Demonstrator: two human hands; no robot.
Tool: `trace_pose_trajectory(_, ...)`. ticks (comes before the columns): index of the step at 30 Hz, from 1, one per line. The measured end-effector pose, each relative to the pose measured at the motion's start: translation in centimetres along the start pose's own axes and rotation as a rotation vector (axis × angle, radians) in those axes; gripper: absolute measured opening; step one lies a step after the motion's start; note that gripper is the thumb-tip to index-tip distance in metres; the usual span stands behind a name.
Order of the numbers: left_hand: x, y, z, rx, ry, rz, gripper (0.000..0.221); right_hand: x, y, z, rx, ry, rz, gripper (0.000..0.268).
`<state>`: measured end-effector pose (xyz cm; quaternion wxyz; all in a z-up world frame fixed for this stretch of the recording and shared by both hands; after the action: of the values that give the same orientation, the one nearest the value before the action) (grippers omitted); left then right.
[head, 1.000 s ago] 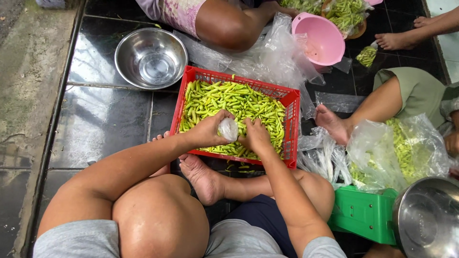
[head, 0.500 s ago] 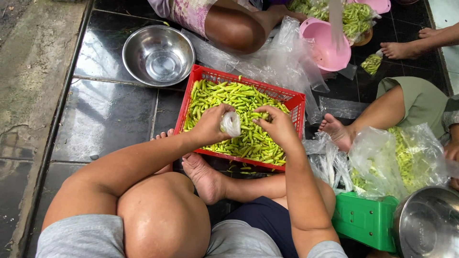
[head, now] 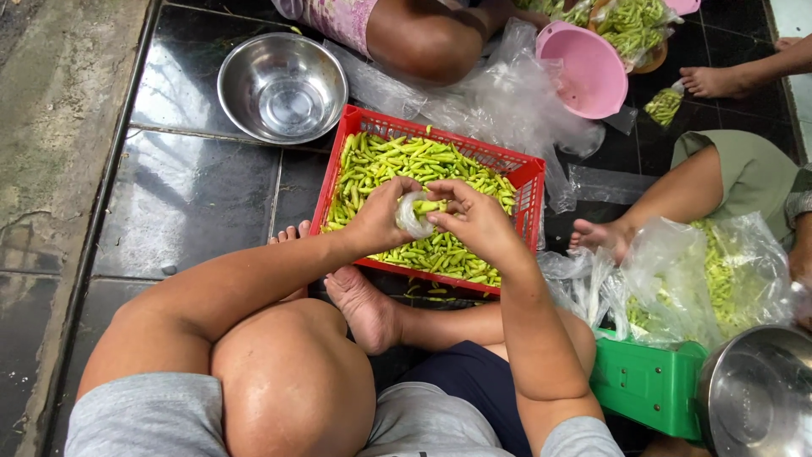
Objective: Bagging green chilies from a crate into small plastic bags while sitting on the floor.
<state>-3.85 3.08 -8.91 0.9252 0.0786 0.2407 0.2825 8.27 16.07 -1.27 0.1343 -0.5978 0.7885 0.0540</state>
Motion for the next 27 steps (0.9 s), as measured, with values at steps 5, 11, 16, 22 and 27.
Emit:
trace_pose_trajectory(5,-0.2,0.1,1.2,0.03,-0.057,0.007,0.072,0.3,0.0,-1.0,-0.041,-0.032,0.095,0.031)
trace_pose_trajectory(11,-1.0,0.3,2.3,0.052,-0.09,0.051,0.072,1.2,-0.4,-2.5,-0.247,-0.182,0.194,0.022)
trace_pose_trajectory(16,-0.8,0.5,1.9,0.06,-0.118,0.067,0.073,1.4,-0.8,-3.9,-0.34,-0.248,0.233,0.018)
trace_pose_trajectory(22,-1.3,0.3,1.6,0.009,-0.137,0.081,0.08,-1.7,0.7,0.9,-0.343,-0.023,0.324,0.022)
trace_pose_trajectory(27,-1.4,0.6,1.9,-0.015,-0.147,0.09,0.079,-0.4,3.2,10.0,0.142,-0.567,0.07,0.069)
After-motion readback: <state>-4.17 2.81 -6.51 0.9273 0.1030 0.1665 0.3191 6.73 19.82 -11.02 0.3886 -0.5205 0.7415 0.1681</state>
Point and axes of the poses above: each hand's wrist, its own y-axis towards the middle knuckle, its own x-axis out of the palm, z = x × y, the point moved 4 cm from there along y, towards the middle knuckle, and after that the axes turned 3 degrees about -x, right-handed, at the moved point
